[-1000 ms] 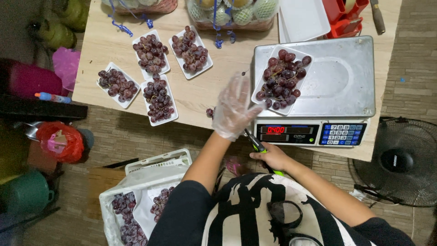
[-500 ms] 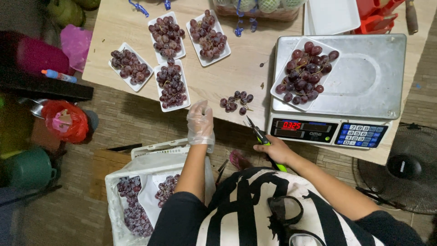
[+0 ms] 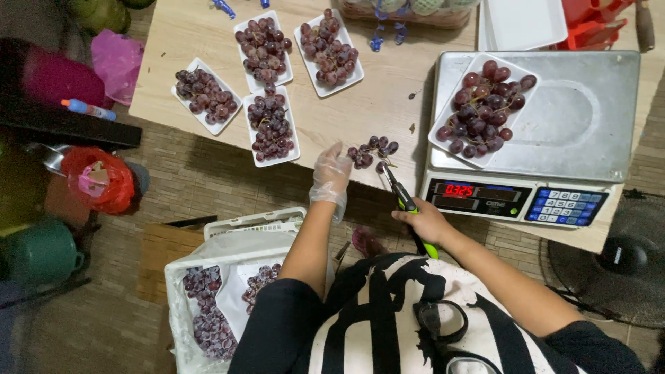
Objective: Trimming grape bunches with shears and weighing them on a digital scale to prepare retail trays.
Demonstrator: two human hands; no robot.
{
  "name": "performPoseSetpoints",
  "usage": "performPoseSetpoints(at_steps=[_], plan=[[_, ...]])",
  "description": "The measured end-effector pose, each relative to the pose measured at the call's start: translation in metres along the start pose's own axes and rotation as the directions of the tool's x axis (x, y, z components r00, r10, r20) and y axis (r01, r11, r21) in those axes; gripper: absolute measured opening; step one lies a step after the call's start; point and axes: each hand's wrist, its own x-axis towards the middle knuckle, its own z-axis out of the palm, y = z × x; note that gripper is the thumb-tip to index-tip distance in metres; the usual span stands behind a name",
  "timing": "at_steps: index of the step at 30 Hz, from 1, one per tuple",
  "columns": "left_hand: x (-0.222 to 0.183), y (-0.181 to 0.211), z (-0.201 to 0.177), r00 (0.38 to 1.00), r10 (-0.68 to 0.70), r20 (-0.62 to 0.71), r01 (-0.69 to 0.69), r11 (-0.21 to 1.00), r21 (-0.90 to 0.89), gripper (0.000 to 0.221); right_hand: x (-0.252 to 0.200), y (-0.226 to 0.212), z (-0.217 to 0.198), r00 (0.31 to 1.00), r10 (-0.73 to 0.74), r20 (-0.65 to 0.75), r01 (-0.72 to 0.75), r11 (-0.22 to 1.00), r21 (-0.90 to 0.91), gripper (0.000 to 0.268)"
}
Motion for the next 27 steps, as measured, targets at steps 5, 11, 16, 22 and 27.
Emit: performPoseSetpoints(at_steps=[5,11,16,22,27], plan=[[-0.039,0.062,-0.050,0.967,0.131,0.218,-0.131,0.991,-0.016,0.054,0.021,-0.021,0.012,0.999,-0.034,0.040,0.033,0.999,0.013,0.051],[-0.006,0.044,-0.032,0.925,0.257,0.278,-0.296,0.949,0.106,0.061,0.037,-0.030,0.024,0.994,0.029,0.101,-0.066,0.920,0.386,0.032],[0.001,0.033,-0.025,0.931,0.208,0.301,-0.185,0.977,-0.105,0.047,0.030,-0.040,0.031,0.983,0.035,0.179,-0.122,0.853,0.507,0.032],[-0.007,0.057,-0.073,0.919,0.103,0.380,-0.015,0.974,-0.227,0.069,0.034,-0.044,0.016,0.987,0.037,0.159,-0.115,0.846,0.520,0.032],[0.024,0.023,-0.045,0.900,0.059,0.433,0.067,0.961,-0.270,0.075,0.033,-0.057,0.011,0.985,0.038,0.166,-0.114,0.872,0.475,0.033]])
